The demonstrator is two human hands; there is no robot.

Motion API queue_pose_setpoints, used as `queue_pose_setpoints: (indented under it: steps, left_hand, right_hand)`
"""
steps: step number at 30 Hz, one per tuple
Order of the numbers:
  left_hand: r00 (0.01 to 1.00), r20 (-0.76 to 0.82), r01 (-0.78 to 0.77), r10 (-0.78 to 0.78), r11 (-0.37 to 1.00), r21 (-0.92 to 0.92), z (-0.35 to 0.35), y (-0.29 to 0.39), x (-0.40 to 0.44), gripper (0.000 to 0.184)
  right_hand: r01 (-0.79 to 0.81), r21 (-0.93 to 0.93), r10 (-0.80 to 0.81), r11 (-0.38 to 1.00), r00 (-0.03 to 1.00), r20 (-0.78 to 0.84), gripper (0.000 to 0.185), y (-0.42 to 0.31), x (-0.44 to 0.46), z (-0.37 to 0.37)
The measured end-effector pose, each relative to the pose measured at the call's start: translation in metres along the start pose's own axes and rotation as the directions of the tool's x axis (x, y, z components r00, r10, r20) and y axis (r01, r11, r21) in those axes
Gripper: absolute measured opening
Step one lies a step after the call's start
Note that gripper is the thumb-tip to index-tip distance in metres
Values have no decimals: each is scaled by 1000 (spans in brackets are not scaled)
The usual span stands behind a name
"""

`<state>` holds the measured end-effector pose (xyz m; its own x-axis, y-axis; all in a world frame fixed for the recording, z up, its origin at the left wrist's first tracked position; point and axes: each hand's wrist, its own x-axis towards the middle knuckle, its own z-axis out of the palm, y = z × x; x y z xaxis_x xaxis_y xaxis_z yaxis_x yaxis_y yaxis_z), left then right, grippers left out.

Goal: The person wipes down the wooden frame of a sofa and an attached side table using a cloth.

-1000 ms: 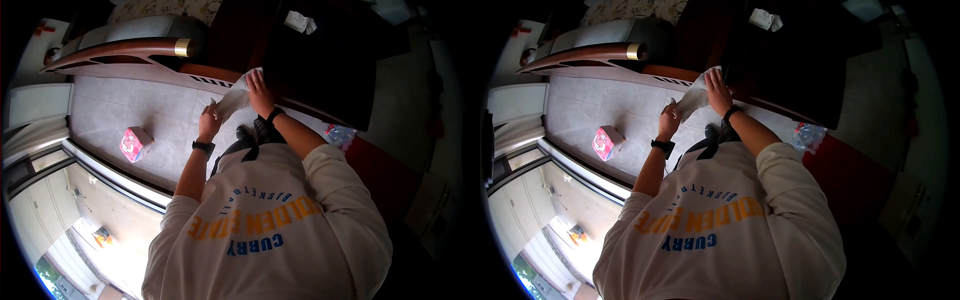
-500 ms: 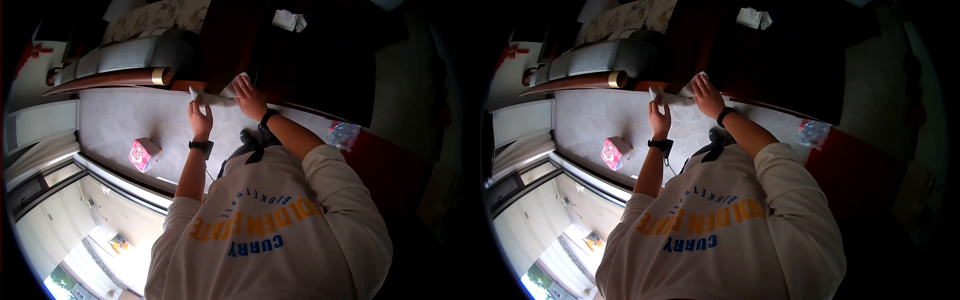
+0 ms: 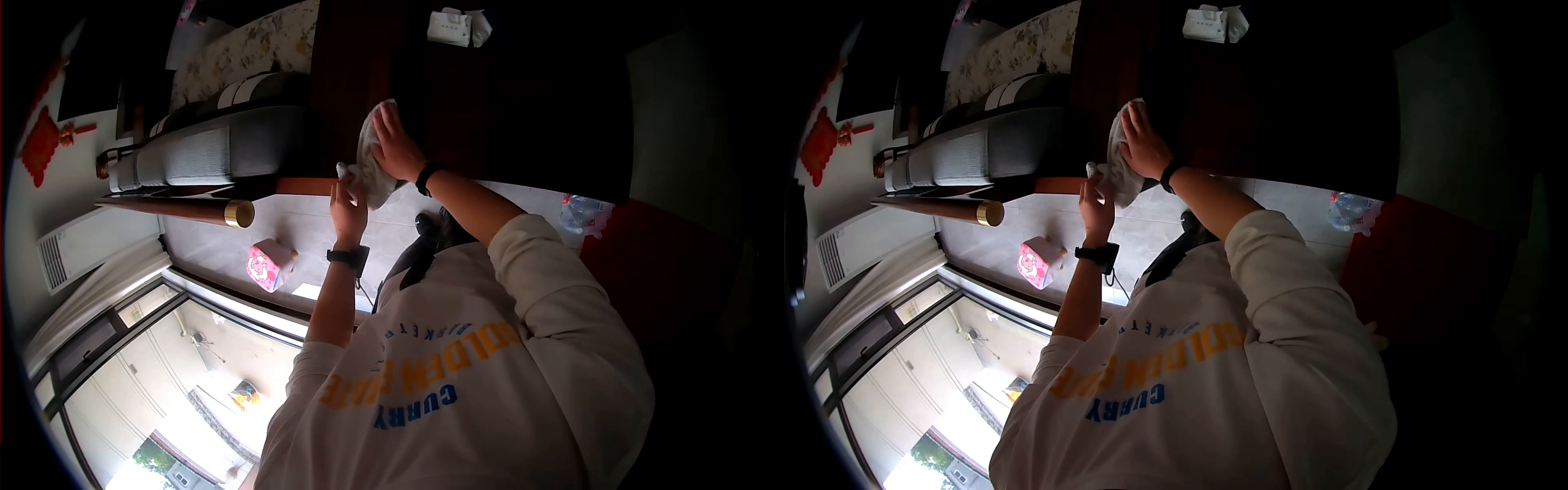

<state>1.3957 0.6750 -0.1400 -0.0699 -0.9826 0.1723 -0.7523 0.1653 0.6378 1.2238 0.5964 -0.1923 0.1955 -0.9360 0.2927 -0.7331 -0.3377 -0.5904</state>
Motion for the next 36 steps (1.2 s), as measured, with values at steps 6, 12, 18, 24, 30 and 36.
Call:
queue_pose_setpoints:
  steps: [6, 12, 18, 24, 30, 36]
  left_hand:
    - [997, 52, 61, -60, 998, -13, 17, 22, 19, 27]
    - [991, 93, 99, -100, 995, 20, 32, 35, 40, 29]
    - [984, 132, 119, -122, 992, 28, 50, 50, 64, 37]
    - [982, 170, 68, -77, 996, 59, 69, 57, 94, 45]
    - [980, 198, -34, -7, 978, 204, 77, 49, 101, 42]
    - [981, 194, -14, -8, 994, 109, 68, 47, 93, 36]
  right_hand:
    - [-106, 297, 159, 949, 974, -161, 75, 21, 36, 6]
    - [-130, 386, 221, 913, 954, -203, 79, 41, 63, 11]
    - [-114, 487, 275, 866, 922, -273, 80, 68, 97, 24]
    - [-237, 628, 443, 741, 876, -193, 71, 92, 116, 32]
    - [-175, 717, 455, 675, 863, -218, 61, 98, 111, 47]
    - [-185, 766, 455, 616, 877, -155, 56, 99, 87, 66]
